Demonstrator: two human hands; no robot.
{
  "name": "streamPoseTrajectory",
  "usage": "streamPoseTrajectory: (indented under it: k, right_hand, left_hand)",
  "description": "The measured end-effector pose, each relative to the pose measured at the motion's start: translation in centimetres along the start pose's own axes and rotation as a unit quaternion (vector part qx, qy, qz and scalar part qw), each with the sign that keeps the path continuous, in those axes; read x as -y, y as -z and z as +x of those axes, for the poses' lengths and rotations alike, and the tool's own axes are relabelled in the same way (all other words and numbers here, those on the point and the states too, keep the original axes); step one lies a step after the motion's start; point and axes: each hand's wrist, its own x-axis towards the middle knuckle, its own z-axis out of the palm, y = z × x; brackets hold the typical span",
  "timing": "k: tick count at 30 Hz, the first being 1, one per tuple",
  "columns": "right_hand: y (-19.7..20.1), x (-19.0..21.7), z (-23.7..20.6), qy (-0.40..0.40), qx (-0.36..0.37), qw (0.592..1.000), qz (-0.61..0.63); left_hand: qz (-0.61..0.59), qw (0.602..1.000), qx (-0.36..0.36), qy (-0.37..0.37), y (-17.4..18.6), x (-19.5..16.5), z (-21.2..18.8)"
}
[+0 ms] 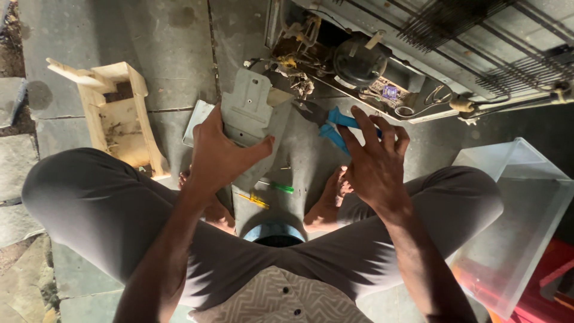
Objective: The person sits on the floor handling a metal enclosure containing a green circuit board, turning it over and working on its components by hand. They then use pliers to grip and work on the enclosure's edge, and later resume adjusting parts on the board with both hands.
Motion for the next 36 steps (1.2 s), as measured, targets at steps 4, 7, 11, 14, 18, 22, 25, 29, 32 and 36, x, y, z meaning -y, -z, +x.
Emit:
streamPoseTrajectory:
  k: [4, 7, 11, 14, 18, 22, 25, 29, 32, 36]
  right_hand:
    - [0.11, -0.05, 0.03, 0.000, 0.015, 1.000, -0.006]
    - [-0.13, -0.16, 0.02, -0.003, 0.022, 1.000, -0.006]
    - [-0.51, -0.34, -0.13, 0.000, 0.018, 1.000, 0.008]
    - [-0.69, -0.38, -0.21, 0.001, 0.017, 1.000, 0.007]
    - [-0.74, -0.32, -0.19, 0.000, 0.020, 1.000, 0.006]
    - [-0.69, -0.28, -0.12, 0.000, 0.021, 1.000, 0.003]
    - [-0.63, -0.27, -0.15, 0.002, 0.019, 1.000, 0.006]
    - [-0.66, -0.29, -0.16, 0.003, 0.023, 1.000, 0.011]
    - [-0.72, -0.32, -0.22, 0.005, 0.022, 1.000, 0.017]
    - [-0.87, -0.38, -0.34, 0.009, 0.019, 1.000, 0.018]
  left_hand:
    - [0.009, 1.000, 0.004, -0.006, 0.03, 0.02, 0.09]
    - [0.011, 1.000, 0.001, -0.005, 0.09, -0.04, 0.05]
    - [0.019, 1.000, 0.011, 0.001, 0.14, -0.19, 0.07]
    - [0.002, 1.000, 0.016, 0.005, 0.18, -0.33, 0.10]
    - [0.003, 1.000, 0.020, 0.007, 0.30, -0.49, 0.06]
    - [0.003, 1.000, 0.017, 0.007, 0.31, -0.50, 0.07]
    - [0.010, 1.000, 0.014, 0.001, 0.27, -0.45, 0.06]
    - [0.004, 1.000, 0.014, 0.000, 0.26, -0.43, 0.07]
    - [0.016, 0.999, 0.026, 0.024, 0.29, -0.47, 0.13]
    - [0.026, 0.999, 0.029, 0.026, 0.36, -0.53, 0.19]
